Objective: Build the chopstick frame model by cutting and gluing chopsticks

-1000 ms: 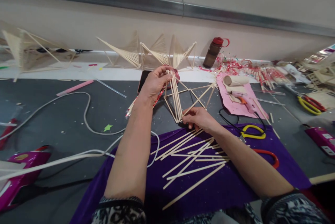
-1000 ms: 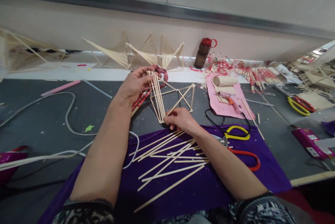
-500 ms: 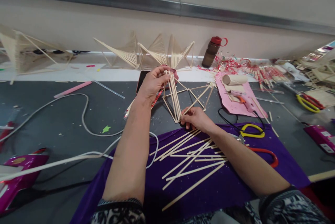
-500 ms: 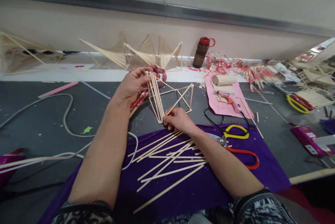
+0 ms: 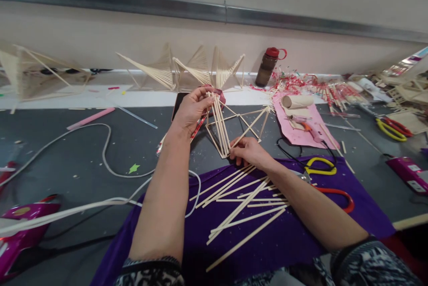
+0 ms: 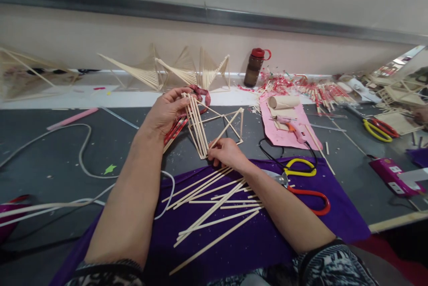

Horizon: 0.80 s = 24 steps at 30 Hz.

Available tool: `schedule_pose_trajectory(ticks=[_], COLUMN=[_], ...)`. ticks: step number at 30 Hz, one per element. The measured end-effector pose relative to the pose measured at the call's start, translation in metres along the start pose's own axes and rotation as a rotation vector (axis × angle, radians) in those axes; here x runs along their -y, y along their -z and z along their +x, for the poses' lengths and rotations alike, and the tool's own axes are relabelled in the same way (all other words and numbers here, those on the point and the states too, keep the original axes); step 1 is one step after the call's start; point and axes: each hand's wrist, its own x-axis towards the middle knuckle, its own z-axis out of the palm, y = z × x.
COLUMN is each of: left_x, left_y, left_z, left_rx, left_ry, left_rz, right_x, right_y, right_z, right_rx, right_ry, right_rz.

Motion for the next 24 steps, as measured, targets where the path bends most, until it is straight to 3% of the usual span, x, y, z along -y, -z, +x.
schedule_pose_trajectory(ticks=[14,24], left_x=[-0.0055,-0.004], left_y=[-0.005,-0.0027], left_z=[-0.0016,-0.0016], left_rx=[-0.06,-0.02], left_ry=[0.027,0.005], left_rz=[0.039,0.042], right_x=[-0.0046,-0.006], right_y=[-0.0006,-0.0025], right_z=[-0.0008,-0.0011], right_rx=[0.026,0.011], right_ry=[0.036,0.073], right_rz=[0.02,-0.043])
